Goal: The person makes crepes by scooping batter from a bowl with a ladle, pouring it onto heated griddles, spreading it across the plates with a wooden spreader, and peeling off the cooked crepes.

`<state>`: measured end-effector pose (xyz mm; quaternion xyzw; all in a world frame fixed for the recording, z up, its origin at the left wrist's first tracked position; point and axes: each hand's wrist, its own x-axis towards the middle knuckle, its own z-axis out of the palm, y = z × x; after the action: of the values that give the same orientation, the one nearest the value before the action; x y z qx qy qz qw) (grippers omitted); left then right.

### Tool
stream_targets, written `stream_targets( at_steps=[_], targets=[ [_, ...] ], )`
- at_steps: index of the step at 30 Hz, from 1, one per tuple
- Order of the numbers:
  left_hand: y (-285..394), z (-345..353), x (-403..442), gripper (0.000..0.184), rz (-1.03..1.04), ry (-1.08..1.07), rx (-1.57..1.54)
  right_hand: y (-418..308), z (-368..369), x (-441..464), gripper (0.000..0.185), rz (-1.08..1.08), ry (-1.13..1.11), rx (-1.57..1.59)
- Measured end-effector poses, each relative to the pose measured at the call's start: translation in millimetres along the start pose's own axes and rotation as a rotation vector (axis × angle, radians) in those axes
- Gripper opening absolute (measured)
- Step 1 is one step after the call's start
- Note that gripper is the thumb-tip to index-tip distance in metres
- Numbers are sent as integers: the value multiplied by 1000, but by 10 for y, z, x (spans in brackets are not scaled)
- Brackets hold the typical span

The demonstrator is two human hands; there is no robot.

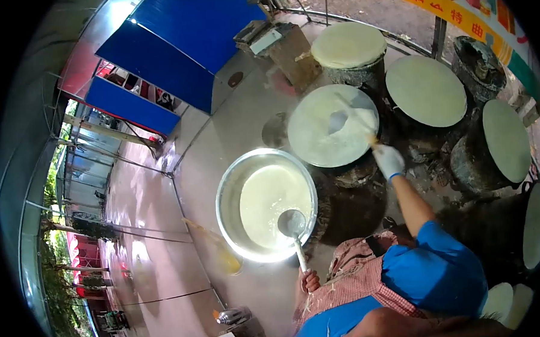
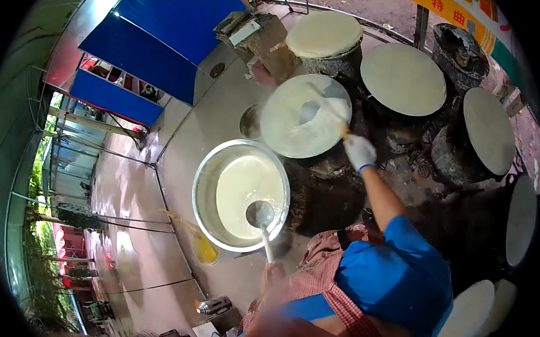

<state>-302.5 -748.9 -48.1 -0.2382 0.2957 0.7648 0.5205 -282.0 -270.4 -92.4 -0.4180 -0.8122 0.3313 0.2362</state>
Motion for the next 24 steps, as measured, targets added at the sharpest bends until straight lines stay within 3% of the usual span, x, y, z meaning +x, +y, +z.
stream_targets(
  at_steps=[1, 3, 4, 7, 8, 9, 11, 12, 13, 15, 16, 17, 18, 19, 21, 22, 23, 24],
  targets=[
    [-23, -10, -3, 29, -2, 6, 21, -64, 158, -60, 32, -31, -53, -36],
    [17, -2, 83, 29, 2, -3, 85, -217, -87, -490, 32, -43, -413, -207],
    [10, 145, 41, 28, -14, 64, 25, 79, -66, -653, 31, -1, -280, -106],
    [-2, 342, 94, 20, 50, 208, 162, 484, -416, 18, 31, 276, -313, -215],
    [-23, 445, 83, 18, 60, 224, 188, 512, -322, 292, 31, 160, -150, -98],
    [-25, 405, 203, 17, 7, 105, 65, 515, -230, 483, 31, 41, 17, 11],
    [-4, 268, 472, 17, -202, -208, -272, 183, -182, 500, 32, 37, -70, -6],
    [-58, 339, 446, 19, -149, -78, -237, 75, -293, 272, 33, 46, -223, -47],
    [-79, 476, 493, 20, -92, 32, -194, 176, -328, 24, 35, -10, -359, -281],
    [-157, 417, 537, 12, -73, 84, -133, 947, -177, -247, 38, -28, -217, 31],
    [-186, 268, 679, 42, -101, -261, -205, 799, -360, 94, 38, 135, -220, 80],
    [-229, 313, 719, 50, -65, -175, -202, 621, -542, 407, 37, 318, -239, 127],
    [-294, 333, 664, 58, -40, -74, -200, 664, -366, 759, 38, 192, -151, 137],
    [-346, 293, 651, 61, -33, -27, -190, 707, -179, 1183, 38, 63, -57, 144],
    [-448, 207, 628, 67, -20, 68, -167, 519, -109, 1821, 42, 44, -204, 79],
    [-436, -50, 599, 66, -24, 60, 10, 516, -175, 1751, 41, 12, -178, 210],
    [-409, -152, 642, 67, -19, -52, -9, 484, -275, 1791, 41, -35, -130, 343],
    [-383, -256, 683, 68, -16, -164, -29, 539, -211, 1690, 39, 136, -64, 360]
  ],
)
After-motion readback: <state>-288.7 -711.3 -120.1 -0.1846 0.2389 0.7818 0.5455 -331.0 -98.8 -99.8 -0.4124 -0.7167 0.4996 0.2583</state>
